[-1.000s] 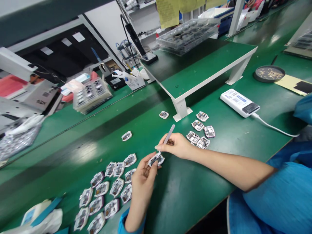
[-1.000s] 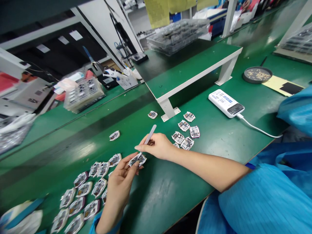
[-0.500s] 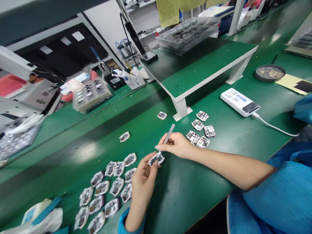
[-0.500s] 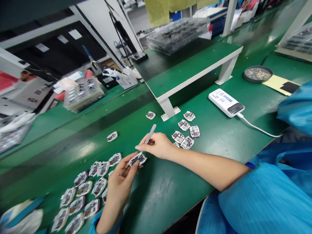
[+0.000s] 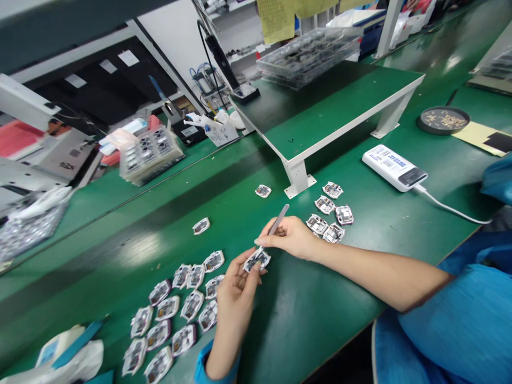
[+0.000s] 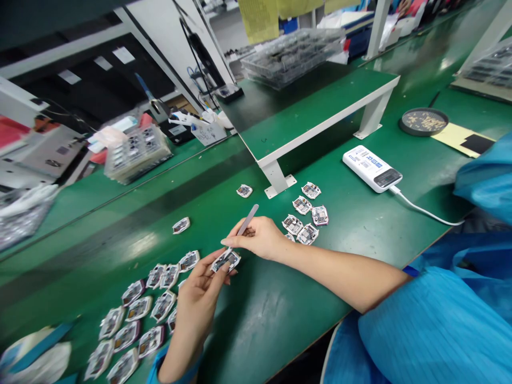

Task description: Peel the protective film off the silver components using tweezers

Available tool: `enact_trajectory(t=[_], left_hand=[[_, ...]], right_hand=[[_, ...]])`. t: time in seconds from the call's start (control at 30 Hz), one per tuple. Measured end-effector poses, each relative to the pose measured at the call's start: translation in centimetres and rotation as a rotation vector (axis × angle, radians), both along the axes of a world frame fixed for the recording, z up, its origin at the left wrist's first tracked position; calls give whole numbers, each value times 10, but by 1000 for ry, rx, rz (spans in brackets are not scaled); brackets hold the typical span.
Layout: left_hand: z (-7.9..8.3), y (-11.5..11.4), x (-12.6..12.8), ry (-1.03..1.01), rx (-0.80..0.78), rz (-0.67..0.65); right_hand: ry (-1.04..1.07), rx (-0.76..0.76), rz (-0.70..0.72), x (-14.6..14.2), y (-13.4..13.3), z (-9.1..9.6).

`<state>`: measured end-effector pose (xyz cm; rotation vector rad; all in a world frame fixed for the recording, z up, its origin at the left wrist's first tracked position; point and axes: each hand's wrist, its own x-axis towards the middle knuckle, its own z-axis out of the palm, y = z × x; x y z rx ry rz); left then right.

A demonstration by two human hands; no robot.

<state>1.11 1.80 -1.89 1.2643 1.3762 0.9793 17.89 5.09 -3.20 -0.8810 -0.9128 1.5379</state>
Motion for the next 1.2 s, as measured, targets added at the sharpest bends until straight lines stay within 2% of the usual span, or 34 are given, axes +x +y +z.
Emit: enact_trajectory(t=[0.5,0.87,1.2], left_hand=[[-3,1,-2,-75,-30,25],[-1,0,0,-185,-74,92],[2,1,0,-231,-75,96]], right_hand=[[-46,31,-21,-1,-2,0],[-170,116,-40,-1,-4,-2],[-121,140,-41,-2,-5,-2]])
